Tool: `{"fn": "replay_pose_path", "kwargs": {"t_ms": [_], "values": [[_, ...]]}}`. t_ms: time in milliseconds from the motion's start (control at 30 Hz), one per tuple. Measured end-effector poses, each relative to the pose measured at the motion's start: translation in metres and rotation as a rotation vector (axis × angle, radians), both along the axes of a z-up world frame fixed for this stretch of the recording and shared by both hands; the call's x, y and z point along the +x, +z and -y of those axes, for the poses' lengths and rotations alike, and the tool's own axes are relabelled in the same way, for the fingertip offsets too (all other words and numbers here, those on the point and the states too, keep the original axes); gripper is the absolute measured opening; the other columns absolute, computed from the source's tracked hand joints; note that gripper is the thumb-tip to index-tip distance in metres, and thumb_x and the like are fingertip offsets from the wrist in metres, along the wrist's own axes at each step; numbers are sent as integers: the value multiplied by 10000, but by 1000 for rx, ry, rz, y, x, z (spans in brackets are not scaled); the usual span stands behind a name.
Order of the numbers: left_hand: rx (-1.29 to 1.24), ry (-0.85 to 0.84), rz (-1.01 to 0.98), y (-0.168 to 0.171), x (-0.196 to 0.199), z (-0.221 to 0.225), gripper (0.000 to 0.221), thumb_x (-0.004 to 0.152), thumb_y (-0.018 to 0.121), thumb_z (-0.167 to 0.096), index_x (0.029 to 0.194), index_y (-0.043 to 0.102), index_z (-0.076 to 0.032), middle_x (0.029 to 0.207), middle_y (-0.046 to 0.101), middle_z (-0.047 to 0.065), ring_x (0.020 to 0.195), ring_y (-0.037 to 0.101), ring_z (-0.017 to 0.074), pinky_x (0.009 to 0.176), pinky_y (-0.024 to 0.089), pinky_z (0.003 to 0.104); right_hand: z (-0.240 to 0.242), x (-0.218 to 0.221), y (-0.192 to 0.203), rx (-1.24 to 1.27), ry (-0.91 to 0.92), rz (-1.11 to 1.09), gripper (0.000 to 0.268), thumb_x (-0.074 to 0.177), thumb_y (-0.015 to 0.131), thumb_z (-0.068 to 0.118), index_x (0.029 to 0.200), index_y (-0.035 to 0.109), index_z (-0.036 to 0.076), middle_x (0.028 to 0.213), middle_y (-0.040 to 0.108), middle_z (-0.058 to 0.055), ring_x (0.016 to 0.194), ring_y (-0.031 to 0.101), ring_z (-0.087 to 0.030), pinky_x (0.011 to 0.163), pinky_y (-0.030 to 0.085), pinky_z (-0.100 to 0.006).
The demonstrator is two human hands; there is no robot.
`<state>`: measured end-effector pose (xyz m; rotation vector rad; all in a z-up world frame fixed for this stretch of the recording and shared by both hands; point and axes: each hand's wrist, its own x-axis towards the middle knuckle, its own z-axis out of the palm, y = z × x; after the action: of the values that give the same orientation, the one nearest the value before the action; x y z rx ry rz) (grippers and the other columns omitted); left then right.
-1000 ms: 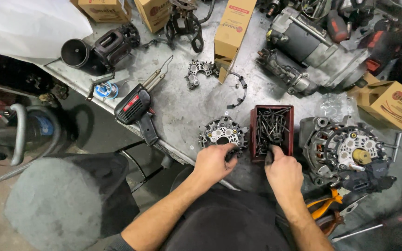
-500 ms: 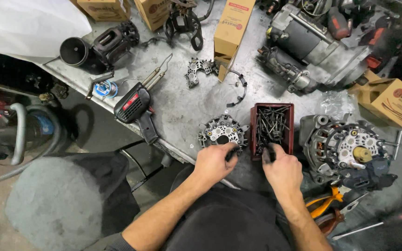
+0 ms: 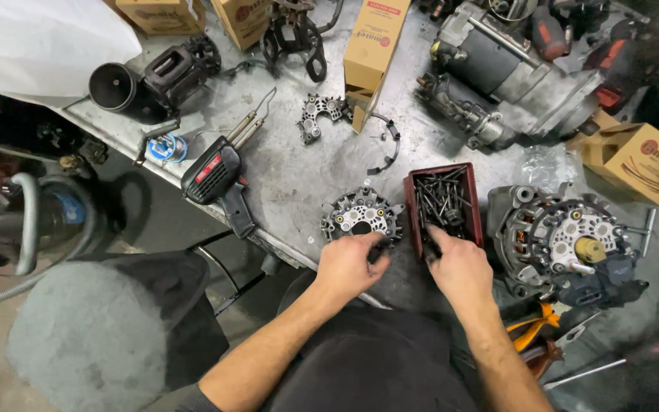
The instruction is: The person is sorting through small screws and components while inspecting a car alternator part on a workshop workbench.
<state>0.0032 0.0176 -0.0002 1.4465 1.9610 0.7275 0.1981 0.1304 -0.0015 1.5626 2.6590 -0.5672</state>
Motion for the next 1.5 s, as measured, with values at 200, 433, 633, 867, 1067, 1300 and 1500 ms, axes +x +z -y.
{"fn": "replay_pose_path", "kwargs": {"t_ms": [200,433,633,867,1067,1300,1500], "values": [[17,11,-16,1,-2,-4,300,826,720,-307,1065,727,-126,860,736,135,777,703,373,661,553,504,3,1,-10,94,-130,9,356,830,698,167,1182,669,118,989,743,-193,895,703,-434,800,556,-542],[-32,12,-14,11,-2,-3,283,852,700,-299,1084,724,-140,851,735,121,771,702,362,660,552,494,2,-16,37,-15,-146,9,488,809,753,288,1255,636,125,914,731,-234,859,686,-477,770,543,-570],[-5,1,-14,10,-2,-3,283,849,705,-298,1082,728,-140,857,741,116,775,706,356,659,554,489,3,-5,-4,45,-183,25,444,836,741,247,1216,604,64,965,739,-211,890,690,-468,775,543,-567],[-69,40,9,12,-1,-4,301,859,719,-347,1079,721,-140,809,738,120,755,711,353,663,558,484,8,2,6,211,-226,-275,308,949,698,243,1203,643,78,1077,745,-193,925,698,-440,787,559,-529],[-24,66,-28,-1,0,-1,292,878,734,-368,1050,710,-133,810,741,124,734,708,363,637,554,493,10,10,13,23,-252,-6,355,863,751,370,1095,696,107,941,749,-198,876,704,-443,775,558,-545],[0,10,-30,-3,-2,-2,354,823,744,-312,1129,715,-138,820,735,145,735,707,368,650,558,489,12,8,2,59,-262,-14,362,892,719,391,1164,745,154,833,724,-236,794,696,-466,736,556,-558],[8,10,-12,-2,-2,-3,346,816,738,-297,1123,715,-139,843,739,130,753,711,358,656,563,480,11,10,-14,56,-285,-140,289,915,722,359,1100,732,137,814,728,-219,786,708,-440,734,562,-528]]}}
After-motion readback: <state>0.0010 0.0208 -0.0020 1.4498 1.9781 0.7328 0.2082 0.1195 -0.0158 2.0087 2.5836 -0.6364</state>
